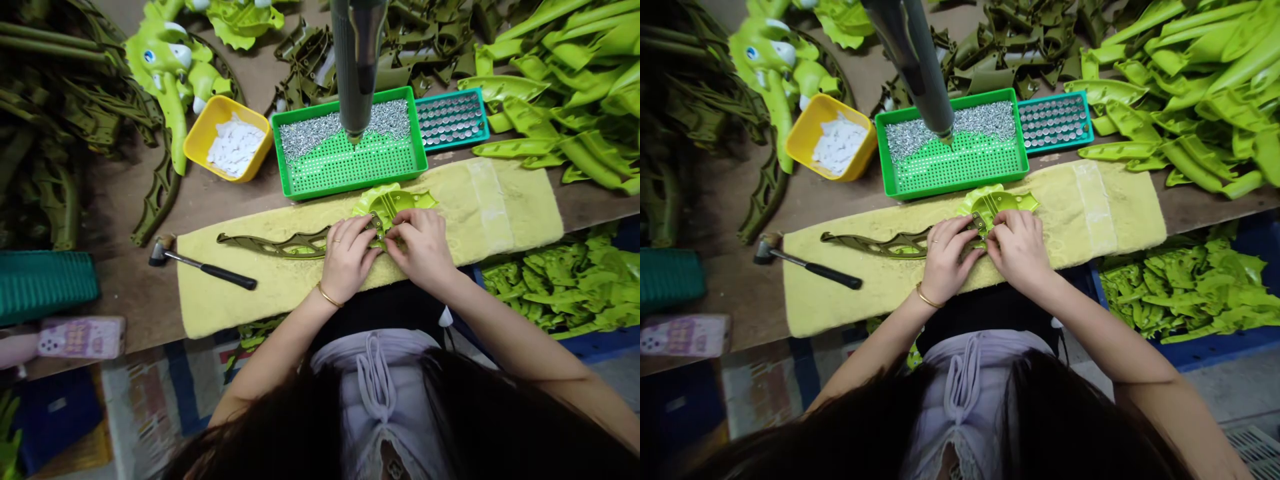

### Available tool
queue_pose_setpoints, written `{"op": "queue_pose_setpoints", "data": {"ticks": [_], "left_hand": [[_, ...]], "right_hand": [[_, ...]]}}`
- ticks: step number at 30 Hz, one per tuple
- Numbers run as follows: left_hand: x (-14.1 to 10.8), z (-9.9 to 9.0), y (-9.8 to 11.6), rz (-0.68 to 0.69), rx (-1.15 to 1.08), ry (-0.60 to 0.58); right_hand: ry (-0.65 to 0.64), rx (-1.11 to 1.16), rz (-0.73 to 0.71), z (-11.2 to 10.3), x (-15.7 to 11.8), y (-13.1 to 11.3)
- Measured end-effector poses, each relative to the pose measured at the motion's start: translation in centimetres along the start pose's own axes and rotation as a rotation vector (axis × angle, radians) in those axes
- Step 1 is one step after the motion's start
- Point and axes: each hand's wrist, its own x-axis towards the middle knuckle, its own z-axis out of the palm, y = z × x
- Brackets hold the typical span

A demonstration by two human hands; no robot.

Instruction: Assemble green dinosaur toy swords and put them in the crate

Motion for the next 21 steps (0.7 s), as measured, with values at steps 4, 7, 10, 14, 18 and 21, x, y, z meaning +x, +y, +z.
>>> {"op": "queue_pose_setpoints", "data": {"ticks": [4,7,10,14,18,21], "left_hand": [[0.0,-0.1,-0.1,0.022,0.011,-0.024],[-0.1,-0.3,-0.3,0.053,0.046,-0.091],[-0.2,-0.4,-0.1,0.076,0.109,-0.148],[0.4,-0.2,0.7,0.071,0.152,-0.151],[1.6,0.5,1.2,0.023,0.1,-0.078],[2.1,0.8,0.9,-0.059,0.02,-0.041]], "right_hand": [[-0.048,-0.004,0.009,0.0,0.4,0.1],[-0.122,0.024,-0.002,-0.7,0.4,0.8],[-0.235,0.266,0.058,-1.9,0.1,1.8],[-0.333,0.852,0.35,-3.1,0.6,2.3],[-0.318,1.189,0.564,-3.0,0.9,2.2],[-0.165,1.103,0.629,-2.2,-0.2,2.1]]}}
